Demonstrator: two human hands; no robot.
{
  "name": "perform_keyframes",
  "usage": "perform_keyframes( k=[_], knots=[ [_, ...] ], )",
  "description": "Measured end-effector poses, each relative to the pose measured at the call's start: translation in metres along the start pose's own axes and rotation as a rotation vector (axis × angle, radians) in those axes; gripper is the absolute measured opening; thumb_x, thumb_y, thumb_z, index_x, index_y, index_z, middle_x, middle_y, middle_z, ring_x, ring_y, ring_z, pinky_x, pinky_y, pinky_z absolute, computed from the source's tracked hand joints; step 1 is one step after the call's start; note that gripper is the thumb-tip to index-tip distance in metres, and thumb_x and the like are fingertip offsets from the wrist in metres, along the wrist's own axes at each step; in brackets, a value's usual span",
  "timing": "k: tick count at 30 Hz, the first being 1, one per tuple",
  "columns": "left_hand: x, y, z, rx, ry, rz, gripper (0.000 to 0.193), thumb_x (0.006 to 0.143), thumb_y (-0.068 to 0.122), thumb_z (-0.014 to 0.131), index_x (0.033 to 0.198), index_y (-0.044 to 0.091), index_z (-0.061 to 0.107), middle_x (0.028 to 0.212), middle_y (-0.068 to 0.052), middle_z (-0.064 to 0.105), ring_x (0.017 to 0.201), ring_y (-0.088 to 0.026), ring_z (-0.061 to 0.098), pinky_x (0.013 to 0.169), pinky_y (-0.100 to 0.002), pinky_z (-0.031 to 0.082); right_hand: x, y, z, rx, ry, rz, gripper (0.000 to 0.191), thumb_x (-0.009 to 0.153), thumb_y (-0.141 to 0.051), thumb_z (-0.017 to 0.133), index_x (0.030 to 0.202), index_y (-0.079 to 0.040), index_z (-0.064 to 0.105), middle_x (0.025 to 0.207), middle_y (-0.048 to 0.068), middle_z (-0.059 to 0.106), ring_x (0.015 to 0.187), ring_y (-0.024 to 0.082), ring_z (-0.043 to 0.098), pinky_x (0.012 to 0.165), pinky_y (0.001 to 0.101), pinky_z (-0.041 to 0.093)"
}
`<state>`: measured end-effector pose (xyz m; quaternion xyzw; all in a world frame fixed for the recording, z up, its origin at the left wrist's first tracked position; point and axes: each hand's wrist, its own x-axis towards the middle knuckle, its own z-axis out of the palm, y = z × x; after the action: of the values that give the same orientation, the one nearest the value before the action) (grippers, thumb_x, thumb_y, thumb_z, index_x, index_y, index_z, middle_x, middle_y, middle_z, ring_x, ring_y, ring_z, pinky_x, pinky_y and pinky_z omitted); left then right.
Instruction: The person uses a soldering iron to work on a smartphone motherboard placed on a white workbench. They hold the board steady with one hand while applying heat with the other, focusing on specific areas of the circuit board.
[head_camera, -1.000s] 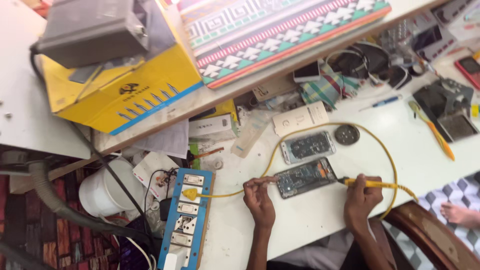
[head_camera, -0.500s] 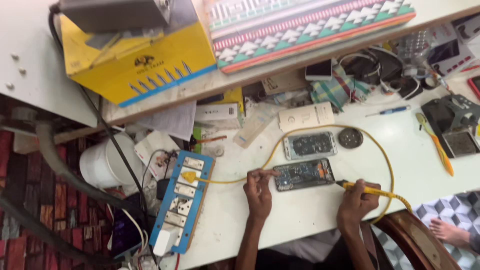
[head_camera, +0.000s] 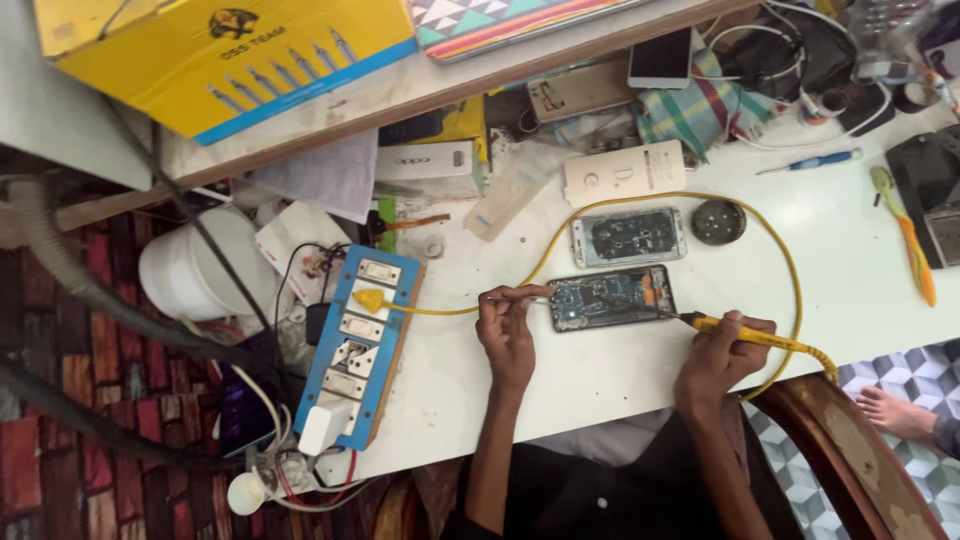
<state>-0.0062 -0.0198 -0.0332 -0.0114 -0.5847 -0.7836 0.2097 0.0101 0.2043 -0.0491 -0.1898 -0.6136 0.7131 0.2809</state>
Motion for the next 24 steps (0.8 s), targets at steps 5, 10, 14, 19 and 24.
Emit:
perform_keyframes(
  k=[5,10,14,19,24],
  knots=[
    [-0.0001,-0.0003,0.0008,0.025,-0.007,-0.022,0.008,0.108,-0.005,0.045,0.108,0.003,0.043,0.106,-0.026,0.073,0.102,-0.028,0.073,0.097,-0.035,0.053,-0.0002,-0.0030,0.0003,-0.015,-0.004,-0.024,0.013,0.115,-0.012,0.047,0.105,-0.007,0.041,0.075,-0.001,0.045,0.058,0.004,0.038,0.051,0.0222,0.032],
    [-0.0022,-0.0011,-0.0010,0.009,-0.012,-0.025,0.009,0.109,-0.006,0.043,0.108,0.003,0.042,0.106,-0.027,0.072,0.101,-0.028,0.073,0.097,-0.035,0.054,-0.0024,-0.0011,-0.0009,0.023,0.008,-0.006,0.015,0.117,-0.014,0.048,0.105,-0.007,0.040,0.074,-0.002,0.044,0.058,0.004,0.037,0.051,0.0216,0.031],
    [-0.0017,-0.0012,-0.0026,0.001,-0.015,-0.015,0.009,0.109,-0.007,0.041,0.109,0.002,0.042,0.106,-0.027,0.072,0.101,-0.029,0.073,0.097,-0.036,0.055,-0.0008,0.0000,-0.0006,-0.006,0.013,-0.004,0.015,0.116,-0.015,0.047,0.106,-0.007,0.041,0.075,-0.002,0.046,0.058,0.004,0.038,0.051,0.0215,0.032],
    [-0.0005,-0.0001,-0.0020,0.020,-0.040,-0.010,0.010,0.109,-0.008,0.043,0.110,0.002,0.043,0.104,-0.027,0.072,0.099,-0.028,0.073,0.097,-0.035,0.056,-0.0004,-0.0011,-0.0006,0.009,0.001,-0.001,0.015,0.117,-0.015,0.047,0.107,-0.007,0.041,0.076,-0.001,0.046,0.058,0.004,0.038,0.051,0.0214,0.032],
    [-0.0007,0.0026,-0.0028,0.115,-0.026,-0.013,0.007,0.108,-0.004,0.046,0.110,0.002,0.043,0.105,-0.026,0.073,0.100,-0.027,0.074,0.094,-0.031,0.056,-0.0015,0.0025,-0.0040,-0.010,-0.017,-0.001,0.015,0.118,-0.015,0.046,0.106,-0.007,0.041,0.076,-0.001,0.046,0.058,0.004,0.039,0.052,0.0210,0.032]
  ],
)
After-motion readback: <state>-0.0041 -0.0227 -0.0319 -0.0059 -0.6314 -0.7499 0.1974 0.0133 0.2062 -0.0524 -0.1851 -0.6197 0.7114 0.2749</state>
